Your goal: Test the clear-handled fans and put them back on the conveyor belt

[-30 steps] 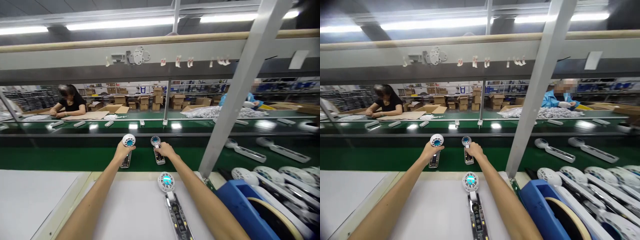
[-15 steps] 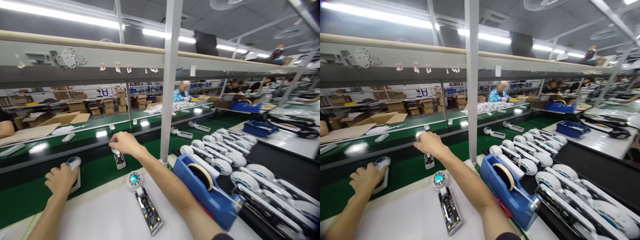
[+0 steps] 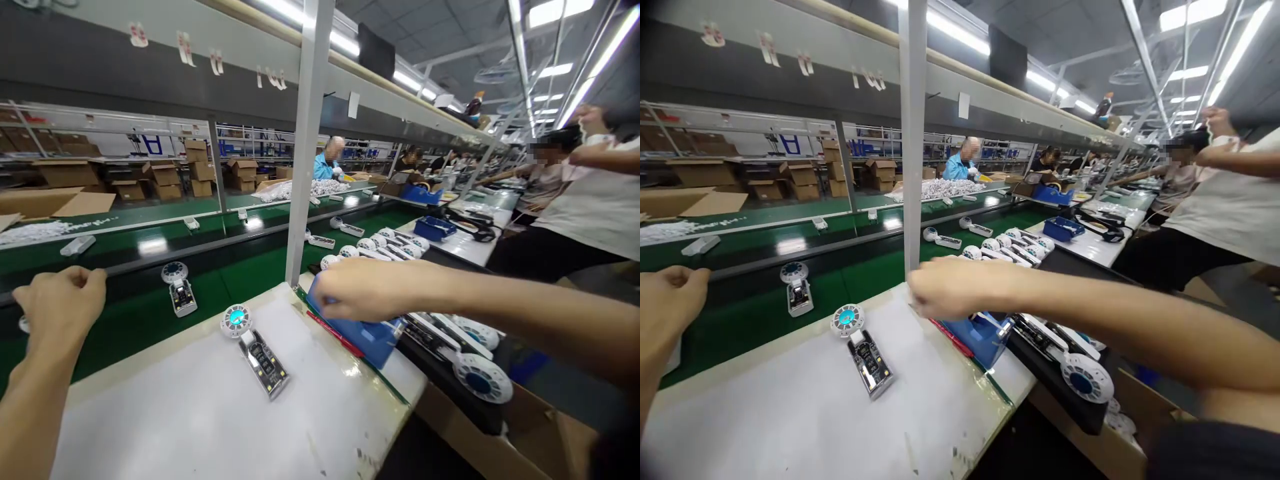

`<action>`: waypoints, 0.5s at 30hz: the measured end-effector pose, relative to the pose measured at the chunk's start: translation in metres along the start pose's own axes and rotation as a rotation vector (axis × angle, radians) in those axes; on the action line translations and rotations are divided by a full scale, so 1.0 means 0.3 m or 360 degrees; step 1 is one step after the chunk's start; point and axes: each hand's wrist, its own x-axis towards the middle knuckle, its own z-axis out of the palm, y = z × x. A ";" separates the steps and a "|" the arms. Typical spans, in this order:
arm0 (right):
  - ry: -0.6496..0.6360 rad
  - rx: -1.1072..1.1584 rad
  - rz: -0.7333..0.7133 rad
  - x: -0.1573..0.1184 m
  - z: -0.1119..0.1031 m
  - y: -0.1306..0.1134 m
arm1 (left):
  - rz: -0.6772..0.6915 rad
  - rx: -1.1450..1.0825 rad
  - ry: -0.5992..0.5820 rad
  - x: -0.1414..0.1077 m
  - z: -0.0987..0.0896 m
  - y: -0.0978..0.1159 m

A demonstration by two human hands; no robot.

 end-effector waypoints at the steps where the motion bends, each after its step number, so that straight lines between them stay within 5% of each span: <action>1: -0.0096 0.0080 0.0310 -0.030 0.058 0.070 | 0.0001 0.0022 -0.0048 -0.008 -0.011 0.015; 4: -0.0169 0.0180 0.0633 -0.112 0.209 0.234 | 0.0062 0.0115 -0.0132 -0.027 -0.022 0.054; 7: -0.0138 0.0412 0.0735 -0.173 0.305 0.299 | 0.0136 0.0170 -0.0155 -0.042 -0.015 0.083; 15: 0.0170 0.0928 0.0794 -0.212 0.348 0.297 | 0.0292 0.0144 -0.0082 -0.059 0.008 0.120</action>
